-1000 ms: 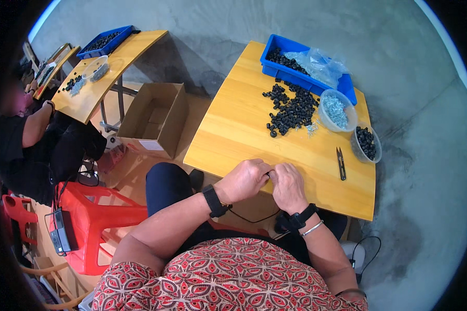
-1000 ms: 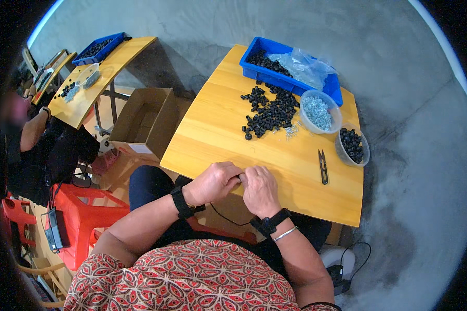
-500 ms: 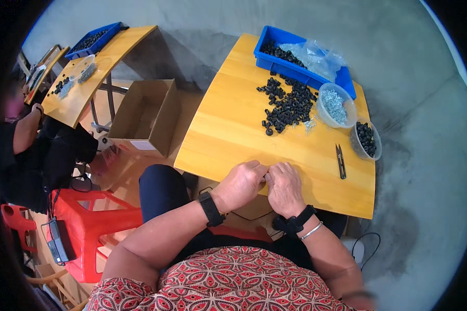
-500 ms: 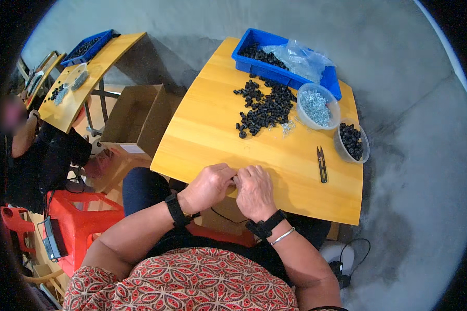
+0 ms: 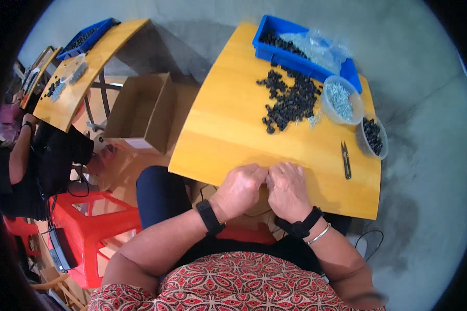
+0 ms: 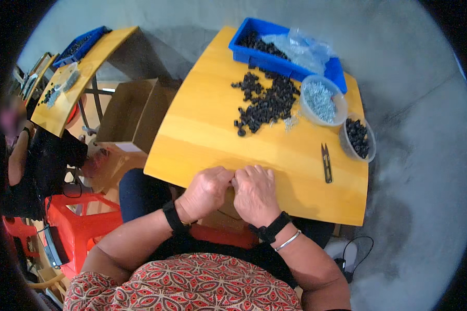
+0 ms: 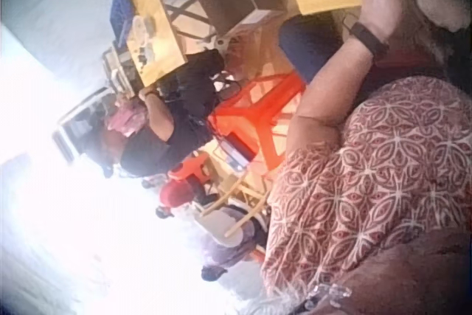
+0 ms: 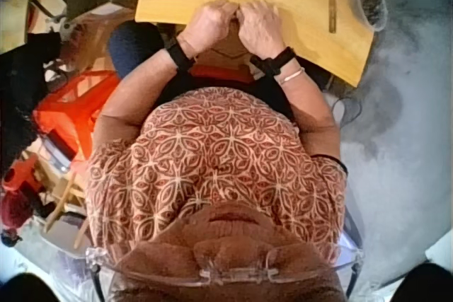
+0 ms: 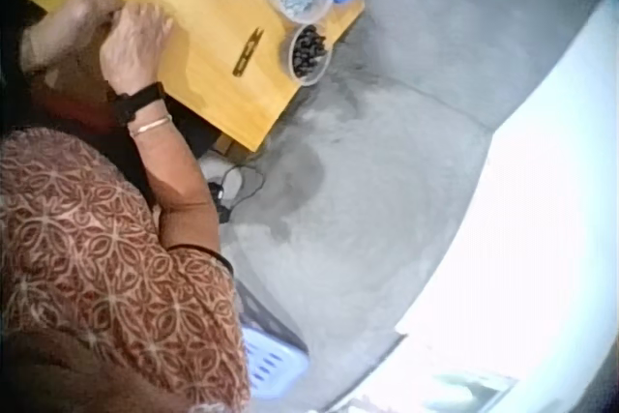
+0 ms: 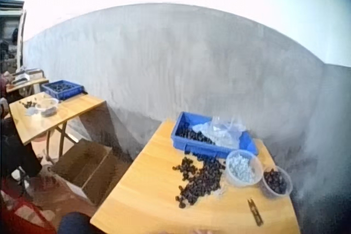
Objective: The person assembles components by hand by picking up a black rubber piece and a metal pin, inserting the pin into the rubber piece, and placing the finished assembly on the table. This process is repeated multiple times, with the person occasionally using shears to assist.
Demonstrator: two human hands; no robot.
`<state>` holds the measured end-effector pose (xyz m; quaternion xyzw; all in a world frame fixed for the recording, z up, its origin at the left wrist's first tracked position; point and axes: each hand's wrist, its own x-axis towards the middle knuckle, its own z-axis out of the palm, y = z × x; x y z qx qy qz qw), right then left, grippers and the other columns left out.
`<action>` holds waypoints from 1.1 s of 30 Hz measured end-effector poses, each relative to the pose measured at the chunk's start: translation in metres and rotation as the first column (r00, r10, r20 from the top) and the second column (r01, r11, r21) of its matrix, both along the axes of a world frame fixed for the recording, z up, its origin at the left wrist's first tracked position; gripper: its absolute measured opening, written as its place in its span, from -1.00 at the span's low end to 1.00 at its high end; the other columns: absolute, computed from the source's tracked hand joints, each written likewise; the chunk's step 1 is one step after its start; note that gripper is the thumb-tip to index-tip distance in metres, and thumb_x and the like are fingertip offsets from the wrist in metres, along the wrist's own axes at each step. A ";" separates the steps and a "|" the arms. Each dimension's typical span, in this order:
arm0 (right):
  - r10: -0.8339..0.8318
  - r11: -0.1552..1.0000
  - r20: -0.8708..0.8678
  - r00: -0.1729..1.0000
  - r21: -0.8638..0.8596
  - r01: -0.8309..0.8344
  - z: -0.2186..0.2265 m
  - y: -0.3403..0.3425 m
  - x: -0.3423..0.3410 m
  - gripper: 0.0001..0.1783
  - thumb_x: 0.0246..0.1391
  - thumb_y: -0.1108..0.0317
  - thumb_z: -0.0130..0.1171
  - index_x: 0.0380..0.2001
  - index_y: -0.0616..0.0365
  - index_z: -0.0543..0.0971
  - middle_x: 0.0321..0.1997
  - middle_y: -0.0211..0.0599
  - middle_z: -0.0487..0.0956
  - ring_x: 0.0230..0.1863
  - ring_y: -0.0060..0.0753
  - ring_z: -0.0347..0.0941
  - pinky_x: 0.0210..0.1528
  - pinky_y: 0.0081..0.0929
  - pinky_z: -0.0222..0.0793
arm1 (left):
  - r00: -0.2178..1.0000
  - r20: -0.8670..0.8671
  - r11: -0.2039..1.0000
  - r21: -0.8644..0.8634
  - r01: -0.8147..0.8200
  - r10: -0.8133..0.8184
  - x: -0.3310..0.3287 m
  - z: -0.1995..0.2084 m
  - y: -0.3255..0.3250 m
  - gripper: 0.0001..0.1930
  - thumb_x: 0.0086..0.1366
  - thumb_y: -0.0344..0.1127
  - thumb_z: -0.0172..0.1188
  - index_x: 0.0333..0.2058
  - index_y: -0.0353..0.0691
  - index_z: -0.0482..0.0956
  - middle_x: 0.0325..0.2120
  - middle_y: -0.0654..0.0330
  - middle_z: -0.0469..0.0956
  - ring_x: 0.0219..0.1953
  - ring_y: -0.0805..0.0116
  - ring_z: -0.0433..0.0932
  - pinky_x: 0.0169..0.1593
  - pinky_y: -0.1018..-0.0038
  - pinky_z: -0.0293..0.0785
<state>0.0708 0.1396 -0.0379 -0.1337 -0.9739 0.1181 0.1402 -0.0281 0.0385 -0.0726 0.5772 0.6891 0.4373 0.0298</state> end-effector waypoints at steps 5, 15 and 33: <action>-0.020 1.000 0.010 1.000 0.003 0.020 -0.003 -0.003 0.004 -0.92 -0.13 0.42 -0.01 -0.62 0.16 0.40 -0.52 -0.22 0.41 -0.34 -0.17 0.31 -0.30 -0.27 0.06 | 1.000 0.021 0.999 0.044 0.000 -0.001 0.002 0.003 -0.001 -0.92 -0.11 -0.57 0.08 -0.55 -0.33 0.40 -0.66 0.03 0.40 -0.55 0.05 0.44 -0.46 0.30 0.39; -0.073 0.997 0.072 0.995 0.026 0.071 -0.005 -0.007 0.001 -0.90 -0.08 0.41 -0.04 -0.57 0.16 0.43 -0.50 -0.22 0.46 -0.33 -0.18 0.35 -0.27 -0.27 0.06 | 0.980 0.197 0.999 -0.013 0.044 -0.041 -0.005 0.010 0.002 -0.94 -0.10 -0.54 0.10 -0.56 -0.38 0.44 -0.62 -0.11 0.43 -0.51 -0.06 0.45 -0.42 0.27 0.39; -0.029 0.999 -0.014 0.999 -0.032 0.028 0.001 -0.005 -0.001 -0.94 -0.29 0.51 -0.04 -0.70 0.16 0.43 -0.62 -0.16 0.46 -0.44 -0.13 0.38 -0.29 -0.26 0.03 | 0.997 -0.060 0.991 -0.124 0.046 -0.053 -0.010 0.016 0.000 -0.91 -0.12 -0.47 0.15 -0.60 -0.27 0.40 -0.63 0.05 0.43 -0.51 0.04 0.46 -0.43 0.28 0.39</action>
